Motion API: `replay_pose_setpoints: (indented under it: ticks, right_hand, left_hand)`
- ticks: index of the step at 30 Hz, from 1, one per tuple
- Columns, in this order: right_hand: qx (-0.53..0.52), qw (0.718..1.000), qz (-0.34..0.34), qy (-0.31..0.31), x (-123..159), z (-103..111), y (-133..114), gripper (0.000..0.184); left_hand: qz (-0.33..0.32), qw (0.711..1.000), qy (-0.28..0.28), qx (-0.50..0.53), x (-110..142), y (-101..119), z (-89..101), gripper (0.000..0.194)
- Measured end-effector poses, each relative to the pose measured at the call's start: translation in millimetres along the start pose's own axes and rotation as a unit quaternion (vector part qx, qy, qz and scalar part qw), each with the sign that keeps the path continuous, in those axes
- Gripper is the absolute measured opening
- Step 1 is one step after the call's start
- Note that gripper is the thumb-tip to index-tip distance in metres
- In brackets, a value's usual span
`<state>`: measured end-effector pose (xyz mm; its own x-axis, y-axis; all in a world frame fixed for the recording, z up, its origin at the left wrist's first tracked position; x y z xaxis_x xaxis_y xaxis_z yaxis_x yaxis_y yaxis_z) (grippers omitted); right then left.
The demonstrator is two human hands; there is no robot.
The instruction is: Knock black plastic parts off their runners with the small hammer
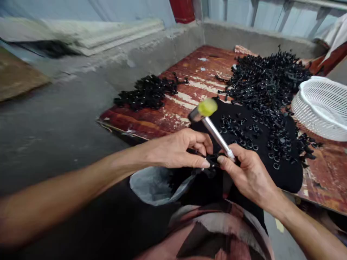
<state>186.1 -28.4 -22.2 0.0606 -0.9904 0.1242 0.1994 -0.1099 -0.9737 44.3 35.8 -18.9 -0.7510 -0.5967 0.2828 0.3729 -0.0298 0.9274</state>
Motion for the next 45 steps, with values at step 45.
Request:
replay_pose_setpoints:
  ticks: [45]
  right_hand:
    - [-0.166,0.967,-0.099,0.168,73,35,75,0.026]
  left_hand:
    - [0.155,0.891,0.217,0.367,-14,-29,-9.2,0.01]
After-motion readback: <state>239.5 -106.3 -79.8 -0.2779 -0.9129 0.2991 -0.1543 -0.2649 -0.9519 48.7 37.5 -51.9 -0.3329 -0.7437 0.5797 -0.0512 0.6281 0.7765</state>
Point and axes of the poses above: each hand's wrist, its own x-axis away from the middle knuckle, its own z-axis out of the back of the hand, y = z × x, the point moved 6 cm from there along -x, towards the middle knuckle, and after that the axes turned 2 degrees about -z, right-handed, at the moved point
